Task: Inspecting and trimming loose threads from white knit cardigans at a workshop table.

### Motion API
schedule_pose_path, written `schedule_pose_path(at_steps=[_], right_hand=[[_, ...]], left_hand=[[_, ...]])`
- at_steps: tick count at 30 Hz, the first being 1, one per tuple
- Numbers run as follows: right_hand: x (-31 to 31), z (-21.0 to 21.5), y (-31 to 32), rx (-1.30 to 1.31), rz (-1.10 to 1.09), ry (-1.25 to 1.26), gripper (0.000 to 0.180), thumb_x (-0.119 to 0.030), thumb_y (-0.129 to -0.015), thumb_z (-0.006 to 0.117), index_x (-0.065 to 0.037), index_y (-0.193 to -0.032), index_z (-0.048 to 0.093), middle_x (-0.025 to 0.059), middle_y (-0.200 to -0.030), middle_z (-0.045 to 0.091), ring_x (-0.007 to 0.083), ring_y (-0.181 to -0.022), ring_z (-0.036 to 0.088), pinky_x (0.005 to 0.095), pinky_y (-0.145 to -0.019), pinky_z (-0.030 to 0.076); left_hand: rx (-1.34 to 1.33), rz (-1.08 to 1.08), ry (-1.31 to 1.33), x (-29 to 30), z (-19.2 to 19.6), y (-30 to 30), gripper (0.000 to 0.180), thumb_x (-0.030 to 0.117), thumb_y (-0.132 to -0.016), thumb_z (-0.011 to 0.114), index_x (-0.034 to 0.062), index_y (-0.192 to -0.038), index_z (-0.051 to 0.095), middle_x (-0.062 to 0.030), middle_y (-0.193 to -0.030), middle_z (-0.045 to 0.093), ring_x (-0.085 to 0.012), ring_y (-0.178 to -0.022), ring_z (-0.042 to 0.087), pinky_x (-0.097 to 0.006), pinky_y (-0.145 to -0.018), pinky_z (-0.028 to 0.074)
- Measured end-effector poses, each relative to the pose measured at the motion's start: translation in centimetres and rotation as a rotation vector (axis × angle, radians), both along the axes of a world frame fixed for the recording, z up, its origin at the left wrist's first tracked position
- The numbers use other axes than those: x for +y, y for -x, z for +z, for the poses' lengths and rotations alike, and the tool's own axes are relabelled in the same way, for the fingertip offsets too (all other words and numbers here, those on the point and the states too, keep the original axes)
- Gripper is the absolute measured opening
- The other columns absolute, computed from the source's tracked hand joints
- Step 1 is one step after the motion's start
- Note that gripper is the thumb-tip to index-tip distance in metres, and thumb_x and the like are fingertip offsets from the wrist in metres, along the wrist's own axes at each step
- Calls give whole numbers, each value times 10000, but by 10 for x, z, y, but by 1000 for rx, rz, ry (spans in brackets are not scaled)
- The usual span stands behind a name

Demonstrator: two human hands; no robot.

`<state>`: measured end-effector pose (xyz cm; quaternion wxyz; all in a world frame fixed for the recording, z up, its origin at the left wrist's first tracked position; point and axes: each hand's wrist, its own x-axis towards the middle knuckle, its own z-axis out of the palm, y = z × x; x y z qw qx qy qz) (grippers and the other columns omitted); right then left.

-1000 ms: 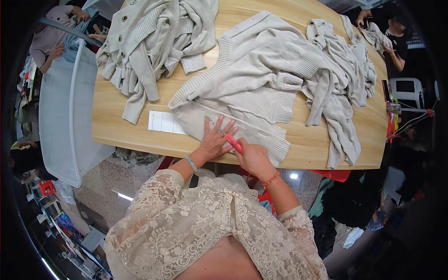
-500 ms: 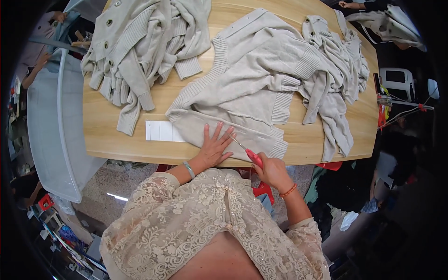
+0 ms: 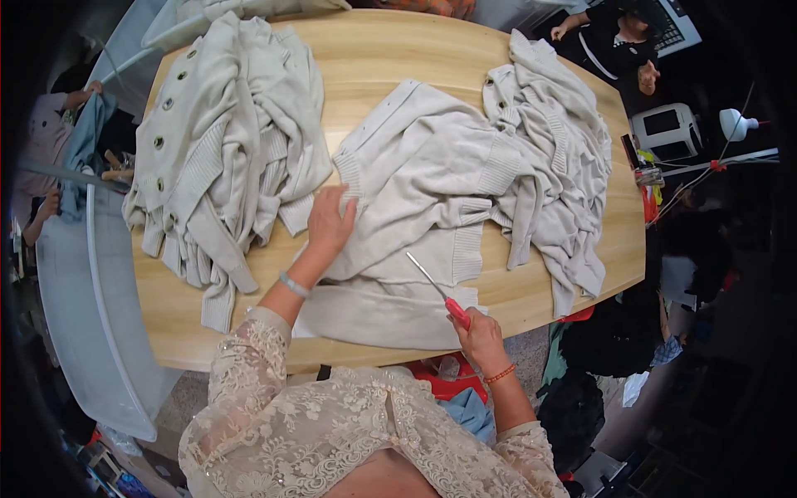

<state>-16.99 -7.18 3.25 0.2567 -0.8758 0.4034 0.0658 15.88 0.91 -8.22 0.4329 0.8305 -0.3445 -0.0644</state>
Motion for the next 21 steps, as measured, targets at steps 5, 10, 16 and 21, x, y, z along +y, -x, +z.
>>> schedule_pose_path(at_steps=[5,10,16,21], right_hand=[[1,0,1,-11,-61,25,236,-307,-860,681,-80,-922,667,213,-744,628,420,-699,610,463,-588,484],[1,4,13,-80,-217,-55,188,-223,-872,664,-39,-914,659,207,-713,624,382,-660,615,395,-606,496],[-37,6,15,-304,-311,-216,143,-82,-863,593,-1,-966,649,170,-729,672,268,-708,704,361,-651,533],[-93,35,-17,-455,-296,-89,232,-127,-872,657,47,-1024,644,129,-769,688,164,-700,657,290,-669,508]], left_hand=[[-228,131,-326,-68,-36,-69,643,220,-753,738,51,-1310,464,-149,-1166,513,-347,-1089,491,-455,-910,410],[-105,140,-486,-94,-33,-101,427,202,-732,719,59,-1114,594,-166,-1051,610,-364,-1027,565,-453,-888,455],[139,-213,219,-92,49,-57,205,36,-681,608,-1,-881,586,-177,-848,606,-382,-824,592,-421,-750,487],[-80,-1122,125,5,88,85,243,4,-618,609,82,-839,547,-104,-859,559,-295,-850,559,-404,-764,441]])
